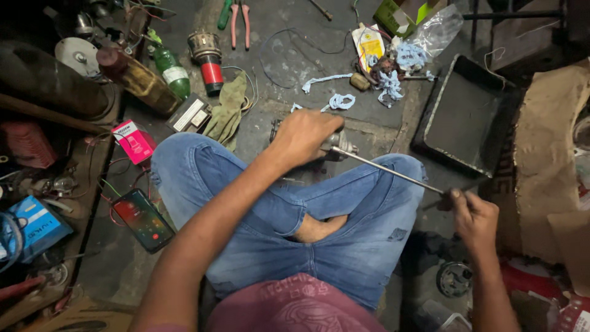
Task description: The person sits on the workshop floor and works on a starter motor in their lap. They use a long metal rod to press and tap components, fit a black cylindrical part onto the motor body, handle small screws and parts from the floor, and repeatedly press the assembly together by hand while checking a phone running a meter app nearby.
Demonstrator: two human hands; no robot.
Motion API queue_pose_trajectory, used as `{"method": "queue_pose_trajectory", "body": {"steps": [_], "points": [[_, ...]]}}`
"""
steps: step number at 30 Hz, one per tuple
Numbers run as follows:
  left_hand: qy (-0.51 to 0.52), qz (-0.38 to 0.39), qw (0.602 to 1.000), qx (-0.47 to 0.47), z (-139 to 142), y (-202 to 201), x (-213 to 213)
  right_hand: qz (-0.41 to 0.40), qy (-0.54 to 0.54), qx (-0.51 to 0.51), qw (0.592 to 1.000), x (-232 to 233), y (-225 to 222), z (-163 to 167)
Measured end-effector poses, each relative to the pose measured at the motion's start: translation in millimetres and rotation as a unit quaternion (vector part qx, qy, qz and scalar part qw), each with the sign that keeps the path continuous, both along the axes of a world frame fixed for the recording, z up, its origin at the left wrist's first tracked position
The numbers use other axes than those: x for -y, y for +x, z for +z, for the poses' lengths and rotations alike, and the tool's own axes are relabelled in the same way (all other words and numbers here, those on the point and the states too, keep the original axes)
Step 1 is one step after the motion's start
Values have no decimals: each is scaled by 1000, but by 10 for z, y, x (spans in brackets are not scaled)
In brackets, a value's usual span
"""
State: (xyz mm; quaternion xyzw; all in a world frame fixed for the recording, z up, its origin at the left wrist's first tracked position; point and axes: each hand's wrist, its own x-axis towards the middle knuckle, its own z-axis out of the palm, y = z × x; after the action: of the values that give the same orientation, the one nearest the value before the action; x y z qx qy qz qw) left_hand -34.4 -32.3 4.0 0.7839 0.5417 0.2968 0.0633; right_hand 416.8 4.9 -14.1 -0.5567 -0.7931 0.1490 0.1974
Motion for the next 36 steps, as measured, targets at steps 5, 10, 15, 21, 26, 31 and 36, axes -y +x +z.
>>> {"method": "queue_pose_trajectory", "body": {"steps": [5, 10, 15, 21, 26, 31, 36], "points": [[13, -7, 1000, 17, 5, 17, 84, -28, -105, -175, 978, -11, -87, -31], [8, -12, 1000, 10, -10, 2, 36, -157, -258, -228, 926, -57, -336, 119], [9, -6, 1000, 16, -7, 1, 2, 47, -90, -242, 965, -69, -354, 243], [0, -6, 1000, 8, 2, -12, 10, 9, -117, -36, 992, -98, -40, 184], [5, -10, 1000, 11, 13, -15, 22, 8, -212, -114, 971, -167, 135, -45], [9, -7, 1000, 7, 23, -2, 18, -53, -185, -159, 968, -170, 82, -206], [21, -16, 1000, 15, 10, -1, 37, -154, -305, -301, 890, -110, -82, -213]]}}
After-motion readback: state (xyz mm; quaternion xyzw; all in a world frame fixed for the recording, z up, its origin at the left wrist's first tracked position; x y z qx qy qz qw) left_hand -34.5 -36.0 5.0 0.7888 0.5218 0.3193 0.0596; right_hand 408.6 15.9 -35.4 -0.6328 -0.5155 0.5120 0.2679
